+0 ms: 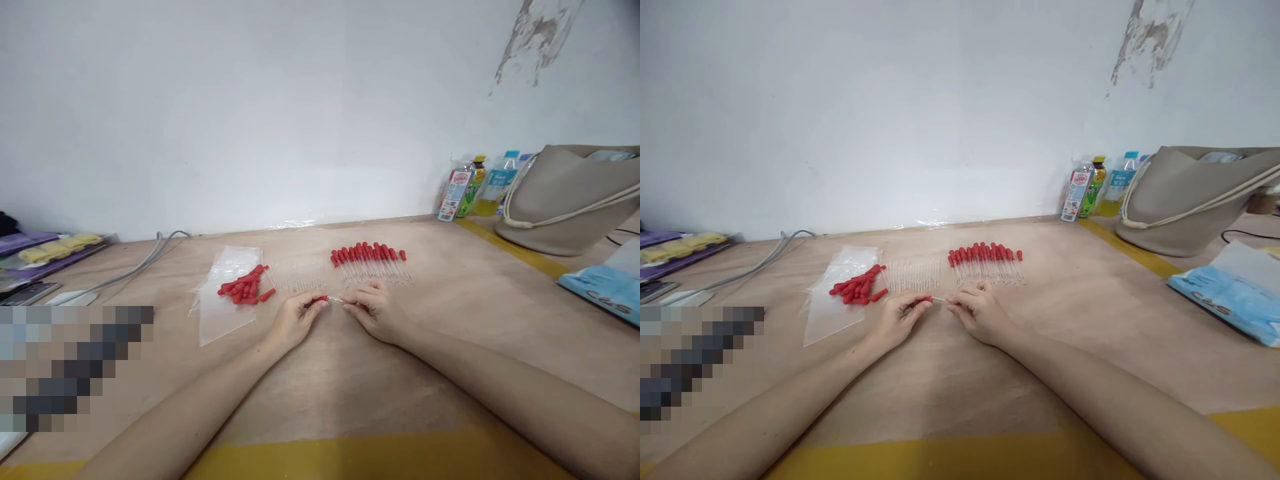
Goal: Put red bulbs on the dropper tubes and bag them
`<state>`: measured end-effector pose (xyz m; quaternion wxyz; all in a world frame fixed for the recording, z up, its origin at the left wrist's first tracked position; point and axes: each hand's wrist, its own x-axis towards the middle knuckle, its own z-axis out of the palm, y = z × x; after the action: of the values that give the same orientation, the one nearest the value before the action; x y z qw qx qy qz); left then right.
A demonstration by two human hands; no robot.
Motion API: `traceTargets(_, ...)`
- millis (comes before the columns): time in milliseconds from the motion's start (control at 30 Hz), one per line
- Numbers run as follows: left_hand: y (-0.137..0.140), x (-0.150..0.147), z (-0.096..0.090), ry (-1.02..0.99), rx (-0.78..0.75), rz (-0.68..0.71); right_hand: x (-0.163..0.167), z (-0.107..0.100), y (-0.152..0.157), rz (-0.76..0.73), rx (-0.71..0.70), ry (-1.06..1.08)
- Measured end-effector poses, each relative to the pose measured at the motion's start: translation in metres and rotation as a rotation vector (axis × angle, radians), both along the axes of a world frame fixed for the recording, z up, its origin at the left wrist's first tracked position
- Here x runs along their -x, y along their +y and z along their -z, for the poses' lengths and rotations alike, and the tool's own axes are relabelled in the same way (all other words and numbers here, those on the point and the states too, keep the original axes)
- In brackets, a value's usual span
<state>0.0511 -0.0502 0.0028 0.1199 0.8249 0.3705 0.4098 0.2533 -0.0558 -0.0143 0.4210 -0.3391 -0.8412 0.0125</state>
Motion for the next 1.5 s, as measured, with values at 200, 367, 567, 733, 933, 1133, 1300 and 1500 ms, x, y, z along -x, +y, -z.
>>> traceTargets(200, -0.001, 0.003, -0.001, 0.007, 0.034, 0.136, -0.005, 0.001, 0.005, -0.049, 0.022, -0.041)
traceTargets(367, -0.004, 0.004, 0.000, 0.136, 0.058, 0.115, -0.010, -0.003, 0.007, -0.029, -0.081, -0.159)
traceTargets(567, -0.004, 0.003, 0.001, 0.253, -0.005, 0.071, -0.008, -0.006, 0.001, 0.055, -0.257, -0.278)
traceTargets(733, -0.003, 0.003, 0.001, 0.269, -0.047, 0.097, -0.005, -0.007, 0.000, 0.016, -0.316, -0.336)
traceTargets(933, -0.004, 0.004, 0.004, 0.266, -0.059, 0.162, -0.002, -0.008, 0.000, -0.041, -0.289, -0.358)
traceTargets(1133, -0.004, 0.004, 0.005, 0.295, -0.073, 0.168, 0.006, -0.010, -0.004, -0.004, -0.220, -0.337)
traceTargets(1300, -0.002, 0.004, 0.007, 0.323, -0.075, 0.181, 0.009, -0.010, -0.004, 0.002, -0.133, -0.349)
traceTargets(1500, 0.002, 0.004, 0.002, 0.265, -0.030, 0.201, 0.013, -0.015, -0.008, 0.012, 0.069, -0.325)
